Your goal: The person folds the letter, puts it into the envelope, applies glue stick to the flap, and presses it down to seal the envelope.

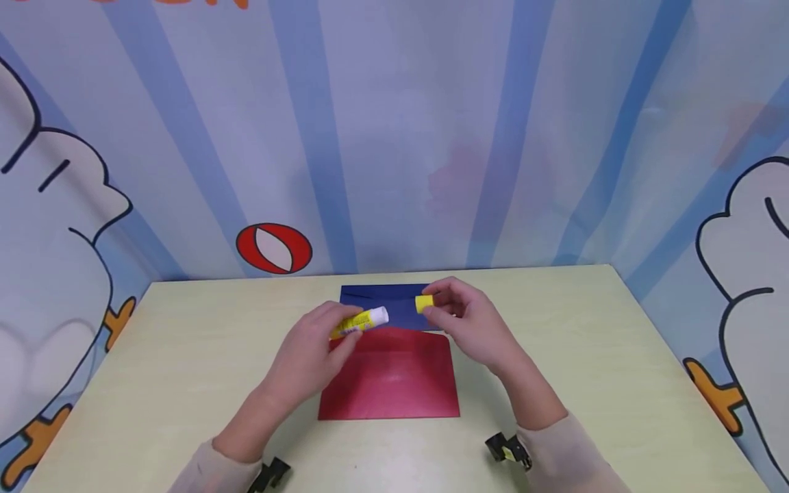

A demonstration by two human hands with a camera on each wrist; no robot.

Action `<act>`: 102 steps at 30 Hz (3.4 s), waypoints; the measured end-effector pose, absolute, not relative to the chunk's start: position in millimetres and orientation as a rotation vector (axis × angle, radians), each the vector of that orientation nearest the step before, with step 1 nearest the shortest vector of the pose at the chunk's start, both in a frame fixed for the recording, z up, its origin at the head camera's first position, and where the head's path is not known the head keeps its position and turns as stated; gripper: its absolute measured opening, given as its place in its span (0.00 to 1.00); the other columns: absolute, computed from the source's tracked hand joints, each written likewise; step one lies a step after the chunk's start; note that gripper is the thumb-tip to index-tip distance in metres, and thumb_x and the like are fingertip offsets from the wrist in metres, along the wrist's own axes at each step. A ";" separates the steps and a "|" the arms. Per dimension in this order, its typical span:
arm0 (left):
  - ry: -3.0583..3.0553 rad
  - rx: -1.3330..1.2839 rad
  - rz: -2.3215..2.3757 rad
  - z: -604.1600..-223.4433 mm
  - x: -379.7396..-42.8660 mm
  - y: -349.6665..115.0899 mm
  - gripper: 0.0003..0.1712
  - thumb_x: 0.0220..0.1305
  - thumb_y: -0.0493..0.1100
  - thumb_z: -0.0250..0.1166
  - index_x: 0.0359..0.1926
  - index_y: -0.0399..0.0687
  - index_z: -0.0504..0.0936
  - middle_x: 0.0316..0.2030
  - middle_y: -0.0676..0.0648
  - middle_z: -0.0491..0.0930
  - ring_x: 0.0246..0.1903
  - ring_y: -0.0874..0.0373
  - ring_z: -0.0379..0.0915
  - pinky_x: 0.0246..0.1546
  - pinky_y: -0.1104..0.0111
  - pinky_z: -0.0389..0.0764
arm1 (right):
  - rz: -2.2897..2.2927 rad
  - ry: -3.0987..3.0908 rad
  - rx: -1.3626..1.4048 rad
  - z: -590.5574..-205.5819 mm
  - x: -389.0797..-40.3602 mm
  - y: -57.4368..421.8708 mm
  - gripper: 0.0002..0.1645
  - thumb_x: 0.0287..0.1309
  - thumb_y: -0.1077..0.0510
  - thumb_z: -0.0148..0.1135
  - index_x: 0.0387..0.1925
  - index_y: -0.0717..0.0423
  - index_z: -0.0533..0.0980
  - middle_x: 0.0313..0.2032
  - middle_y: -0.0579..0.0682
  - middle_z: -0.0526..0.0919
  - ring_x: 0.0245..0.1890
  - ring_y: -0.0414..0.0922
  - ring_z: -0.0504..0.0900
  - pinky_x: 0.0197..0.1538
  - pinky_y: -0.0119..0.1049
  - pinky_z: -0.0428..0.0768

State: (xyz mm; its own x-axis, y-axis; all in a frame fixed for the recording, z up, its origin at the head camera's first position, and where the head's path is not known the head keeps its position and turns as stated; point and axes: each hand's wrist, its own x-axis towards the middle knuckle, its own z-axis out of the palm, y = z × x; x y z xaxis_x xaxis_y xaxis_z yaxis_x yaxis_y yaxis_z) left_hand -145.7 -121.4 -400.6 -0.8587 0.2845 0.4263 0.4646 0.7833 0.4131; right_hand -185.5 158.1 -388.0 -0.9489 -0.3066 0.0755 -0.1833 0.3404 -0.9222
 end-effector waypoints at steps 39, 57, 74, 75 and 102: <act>-2.543 -0.221 -1.754 -403.5 -150.1 -119.3 0.28 0.69 0.39 0.74 0.67 0.48 0.79 0.52 0.48 0.83 0.51 0.51 0.82 0.47 0.62 0.88 | -0.422 2.921 -0.344 -430.8 -226.1 273.4 0.24 0.66 0.64 0.63 0.61 0.70 0.73 0.48 0.67 0.83 0.37 0.54 0.81 0.39 0.53 0.80; -2.284 -0.025 -2.230 -403.3 -152.7 -120.8 0.27 0.70 0.38 0.72 0.66 0.42 0.74 0.58 0.41 0.81 0.58 0.48 0.82 0.58 0.47 0.83 | -1.119 2.891 -0.618 -386.0 -181.9 155.2 0.31 0.70 0.49 0.71 0.67 0.57 0.74 0.51 0.51 0.85 0.47 0.47 0.85 0.45 0.44 0.86; -2.048 0.000 -2.497 -407.1 -150.3 -117.2 0.29 0.71 0.41 0.73 0.66 0.41 0.71 0.61 0.40 0.79 0.60 0.47 0.79 0.61 0.52 0.81 | -1.481 2.777 -0.703 -404.0 -159.9 81.7 0.23 0.62 0.56 0.79 0.53 0.51 0.77 0.42 0.41 0.85 0.37 0.38 0.84 0.39 0.35 0.86; -2.043 0.008 -2.498 -407.3 -150.4 -117.0 0.29 0.71 0.41 0.72 0.66 0.41 0.71 0.60 0.40 0.80 0.60 0.47 0.79 0.62 0.51 0.81 | -1.489 2.782 -0.704 -405.1 -159.9 81.4 0.22 0.62 0.56 0.79 0.52 0.51 0.78 0.40 0.41 0.85 0.36 0.38 0.84 0.39 0.35 0.86; -2.060 0.039 -2.445 -411.6 -151.0 -116.6 0.25 0.72 0.41 0.71 0.66 0.40 0.75 0.58 0.41 0.82 0.57 0.49 0.82 0.57 0.59 0.84 | -1.784 2.356 -0.483 -417.0 -165.8 82.7 0.25 0.65 0.53 0.76 0.57 0.57 0.76 0.42 0.50 0.87 0.38 0.46 0.87 0.42 0.37 0.87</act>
